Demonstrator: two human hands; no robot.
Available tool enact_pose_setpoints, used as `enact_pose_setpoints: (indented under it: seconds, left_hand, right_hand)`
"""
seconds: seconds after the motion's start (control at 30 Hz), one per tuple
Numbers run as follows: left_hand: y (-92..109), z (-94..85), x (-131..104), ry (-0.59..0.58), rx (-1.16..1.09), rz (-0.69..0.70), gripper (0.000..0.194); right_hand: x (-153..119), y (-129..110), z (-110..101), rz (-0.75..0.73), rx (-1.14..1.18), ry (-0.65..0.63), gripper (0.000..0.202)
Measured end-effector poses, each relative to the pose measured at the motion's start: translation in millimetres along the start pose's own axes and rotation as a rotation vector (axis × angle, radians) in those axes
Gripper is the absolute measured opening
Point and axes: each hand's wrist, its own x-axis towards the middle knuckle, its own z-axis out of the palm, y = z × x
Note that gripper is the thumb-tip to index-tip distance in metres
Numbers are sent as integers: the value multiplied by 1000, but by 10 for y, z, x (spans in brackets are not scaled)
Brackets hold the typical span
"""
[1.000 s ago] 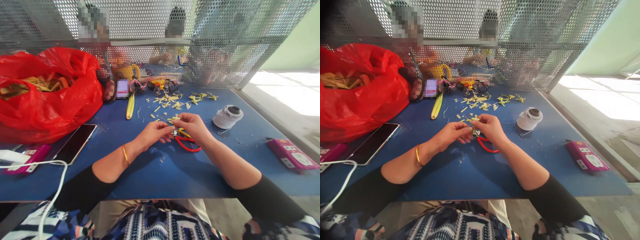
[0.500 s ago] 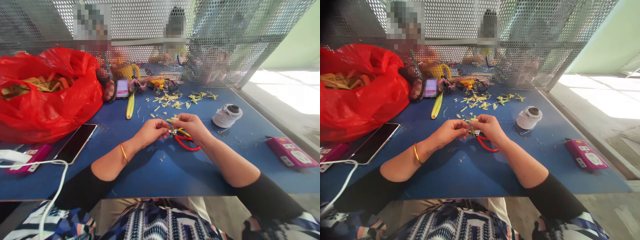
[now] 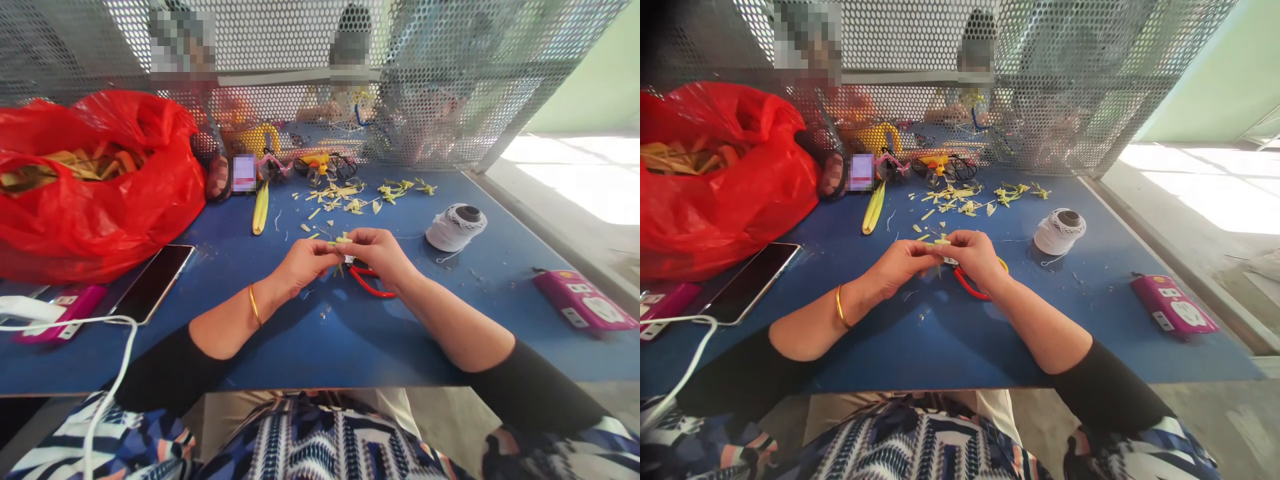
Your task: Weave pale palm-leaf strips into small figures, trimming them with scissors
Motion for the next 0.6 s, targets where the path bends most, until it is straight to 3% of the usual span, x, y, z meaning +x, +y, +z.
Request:
enact_pose_setpoints:
  seconds: [0.17, 0.6]
  left_hand:
    - [-31, 13, -4, 73, 173, 107, 15]
    - [37, 13, -11, 104, -22, 53, 22]
  right_hand:
    - [5, 27, 23, -20, -61, 46, 45]
    - [-20, -73, 1, -45, -50, 35, 42]
